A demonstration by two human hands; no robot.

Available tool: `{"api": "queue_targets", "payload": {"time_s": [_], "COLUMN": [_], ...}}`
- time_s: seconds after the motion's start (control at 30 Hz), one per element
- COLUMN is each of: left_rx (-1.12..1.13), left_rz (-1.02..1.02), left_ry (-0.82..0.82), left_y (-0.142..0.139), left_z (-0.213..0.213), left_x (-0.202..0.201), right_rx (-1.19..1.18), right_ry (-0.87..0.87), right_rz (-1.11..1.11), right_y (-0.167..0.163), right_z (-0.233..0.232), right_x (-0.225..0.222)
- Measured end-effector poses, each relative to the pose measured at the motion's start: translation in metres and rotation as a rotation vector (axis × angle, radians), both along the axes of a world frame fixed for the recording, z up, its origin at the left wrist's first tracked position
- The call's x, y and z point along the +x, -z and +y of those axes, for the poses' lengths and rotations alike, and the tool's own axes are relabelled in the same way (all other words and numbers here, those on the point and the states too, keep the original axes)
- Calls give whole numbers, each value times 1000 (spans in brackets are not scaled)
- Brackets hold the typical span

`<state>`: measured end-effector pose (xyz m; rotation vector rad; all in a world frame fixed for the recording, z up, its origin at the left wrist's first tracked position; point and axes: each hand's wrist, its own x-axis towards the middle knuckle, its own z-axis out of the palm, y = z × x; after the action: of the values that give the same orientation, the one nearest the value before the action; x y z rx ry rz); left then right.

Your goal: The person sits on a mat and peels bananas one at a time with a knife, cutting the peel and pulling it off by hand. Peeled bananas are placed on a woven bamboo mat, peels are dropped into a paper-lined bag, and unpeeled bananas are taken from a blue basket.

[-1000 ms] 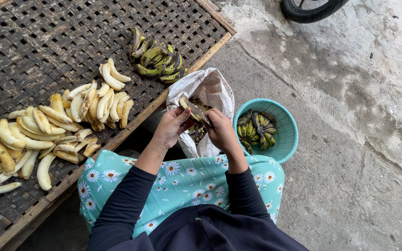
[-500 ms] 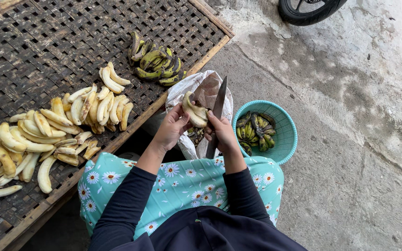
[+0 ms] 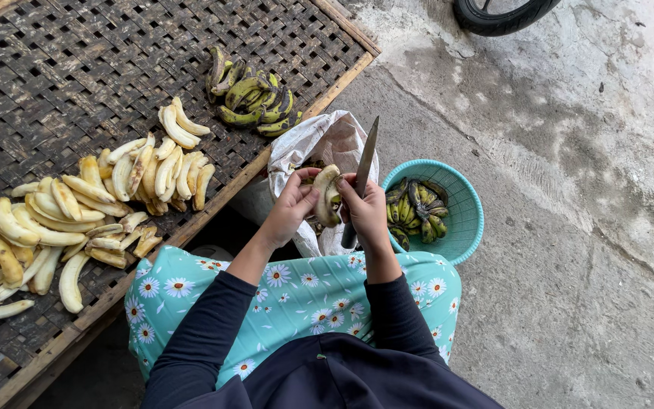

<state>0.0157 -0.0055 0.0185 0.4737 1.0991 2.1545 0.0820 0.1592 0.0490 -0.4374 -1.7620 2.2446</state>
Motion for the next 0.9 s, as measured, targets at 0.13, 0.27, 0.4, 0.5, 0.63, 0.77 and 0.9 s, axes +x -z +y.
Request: {"api": "queue_targets", "payload": {"time_s": [0.13,0.27,0.4,0.5,0.63,0.77,0.9], "left_rx": [32,-203,-166,-215,-94,50,273], "left_rz": [-182,235,225,290,224,-42,-462], "left_ry": [26,-208,-131,-97,-192,-377,-528], "left_y": [9,20,31,36,37,38,50], "left_z": [1,7,1,-5,2,10,4], "left_x": [-3,-4,-13,-20,-16,-12,-29], "right_rx": [-74,-165,-219,-344,-442,-499,-585], "right_ry": [-60,-144,-221,-263,-169,-45,9], "right_rz": [-23,-32,-77,-102,-95,-45,76], "right_y": [3,5,8,10,15,21,26], "right_z": [3,0,-6,-6,-5,-1,4], "right_x": [-2,1,5,4,1,-2,-3]}}
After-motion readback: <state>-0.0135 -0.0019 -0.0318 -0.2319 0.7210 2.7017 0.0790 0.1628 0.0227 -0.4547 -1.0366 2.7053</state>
